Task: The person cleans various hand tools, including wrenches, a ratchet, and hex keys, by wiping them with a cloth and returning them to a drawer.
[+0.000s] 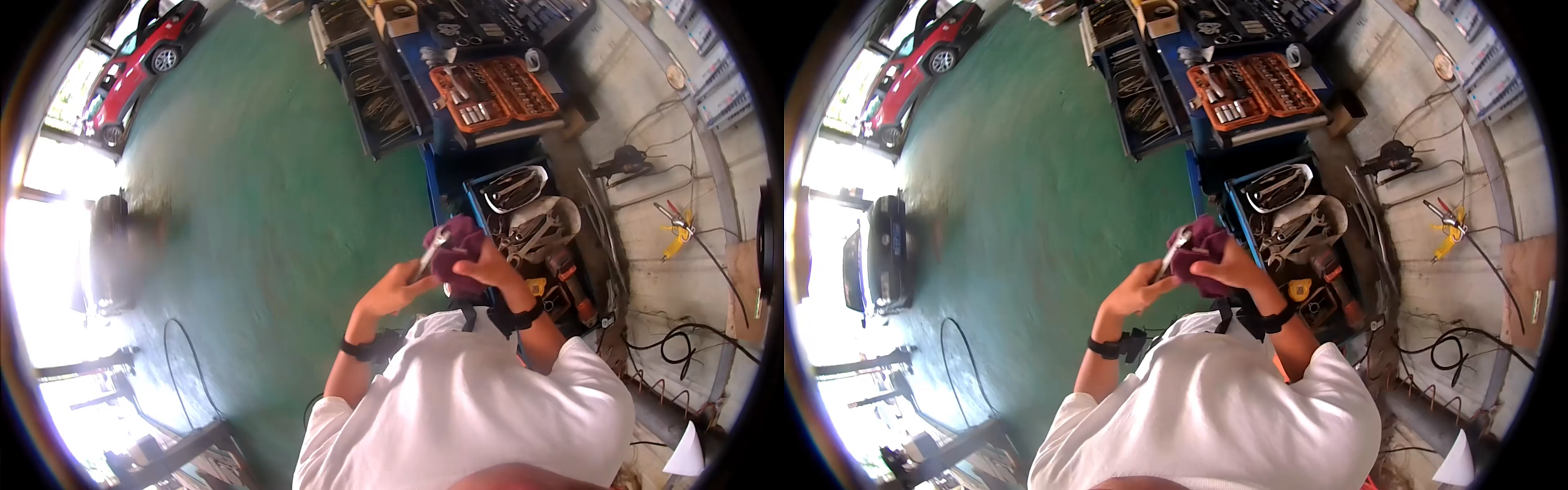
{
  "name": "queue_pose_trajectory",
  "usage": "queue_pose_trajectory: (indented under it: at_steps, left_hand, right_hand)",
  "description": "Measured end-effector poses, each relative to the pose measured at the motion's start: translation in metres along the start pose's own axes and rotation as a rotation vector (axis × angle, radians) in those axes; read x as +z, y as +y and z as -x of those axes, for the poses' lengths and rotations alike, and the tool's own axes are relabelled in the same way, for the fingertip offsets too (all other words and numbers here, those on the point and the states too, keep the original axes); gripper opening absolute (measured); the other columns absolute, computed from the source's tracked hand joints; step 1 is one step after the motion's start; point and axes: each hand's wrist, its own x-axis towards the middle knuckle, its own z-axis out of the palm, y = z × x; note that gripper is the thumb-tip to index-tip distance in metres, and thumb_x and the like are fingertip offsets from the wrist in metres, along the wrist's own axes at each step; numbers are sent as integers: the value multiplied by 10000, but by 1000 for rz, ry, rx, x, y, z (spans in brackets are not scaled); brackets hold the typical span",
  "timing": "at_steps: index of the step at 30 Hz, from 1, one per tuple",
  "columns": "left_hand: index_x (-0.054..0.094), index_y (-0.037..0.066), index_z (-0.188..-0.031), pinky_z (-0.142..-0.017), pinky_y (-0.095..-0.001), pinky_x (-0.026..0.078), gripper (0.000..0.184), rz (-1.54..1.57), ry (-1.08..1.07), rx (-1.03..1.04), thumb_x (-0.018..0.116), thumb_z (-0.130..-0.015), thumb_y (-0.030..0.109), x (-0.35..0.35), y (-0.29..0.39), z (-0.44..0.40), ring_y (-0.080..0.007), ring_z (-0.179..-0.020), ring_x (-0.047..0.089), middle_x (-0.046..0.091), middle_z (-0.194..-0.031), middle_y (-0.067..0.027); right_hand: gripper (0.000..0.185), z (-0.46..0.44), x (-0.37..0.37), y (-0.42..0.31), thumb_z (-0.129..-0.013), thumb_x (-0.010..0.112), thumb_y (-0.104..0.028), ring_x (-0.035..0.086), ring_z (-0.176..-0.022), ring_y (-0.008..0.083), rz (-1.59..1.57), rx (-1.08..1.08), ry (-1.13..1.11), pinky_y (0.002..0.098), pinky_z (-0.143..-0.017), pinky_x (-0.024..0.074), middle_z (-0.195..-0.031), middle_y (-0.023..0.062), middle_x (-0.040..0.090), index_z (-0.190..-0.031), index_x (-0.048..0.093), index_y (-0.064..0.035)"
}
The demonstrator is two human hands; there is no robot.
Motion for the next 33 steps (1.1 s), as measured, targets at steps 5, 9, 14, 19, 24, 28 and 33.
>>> queue_pose_trajectory:
  at_steps: [5, 9, 14, 19, 24, 28, 33]
  left_hand:
    - [416, 120, -755, -333, -217, 165, 462, 404, -453, -198, 536, -972, 509, -5, -11, -85, -34, -352, 234, 328, -493, 57]
    - [374, 119, -767, -351, -191, 149, 594, 530, -559, -418, 411, -945, 685, 28, -12, -138, -16, -354, 189, 267, -486, 72]
    - [436, 84, -822, -407, -211, 237, 580, 267, -663, -373, 430, -959, 647, 55, -22, -194, -41, -419, 284, 346, -541, 56]
    - [618, 12, -951, -510, -265, 395, 349, -70, -119, -33, 560, -999, 353, 80, -20, -246, -84, -562, 521, 543, -653, 10]
    - [649, 12, -1001, -547, -292, 443, 313, -355, -28, 115, 560, -988, 311, 85, -69, -329, -127, -592, 594, 605, -664, -51]
    - [658, 13, -1003, -647, -417, 493, 327, -465, 66, 195, 561, -963, 322, 100, -97, -385, -319, -699, 651, 658, -747, -159]
    - [654, -2, -1003, -773, -526, 513, 334, -593, 27, 177, 537, -935, 303, 119, -126, -434, -464, -854, 651, 684, -832, -250]
  right_hand:
    - [373, -18, -35, 15, -838, 764, -121, 596, -974, 100, -70, 261, 230, 274, -854, 501, -1056, 20, 647, -1161, 593, -43]
    - [445, -25, -96, 13, -837, 765, -127, 598, -984, 107, -129, 231, 283, 278, -874, 497, -1092, 24, 648, -1227, 576, -27]
    - [541, -26, -152, -5, -838, 766, -134, 547, -1099, 127, 44, 136, 304, 301, -971, 450, -1164, 32, 621, -1306, 528, -6]
    - [240, -22, -222, 60, -861, 754, -217, 636, -760, 172, 231, 80, 768, 340, -723, 514, -847, 48, 696, -952, 678, -8]
    - [221, -13, -242, 56, -872, 717, -223, 575, -673, 397, 961, -141, 1117, 412, -603, 454, -748, 205, 619, -858, 647, -14]
    - [214, 13, -249, 28, -861, 716, -185, 580, -648, 398, 1071, -175, 1173, 427, -569, 440, -678, 187, 596, -816, 630, 6]
    - [206, 48, -245, 13, -850, 719, -208, 627, -728, 407, 950, 14, 1176, 420, -624, 482, -755, 198, 646, -874, 657, -13]
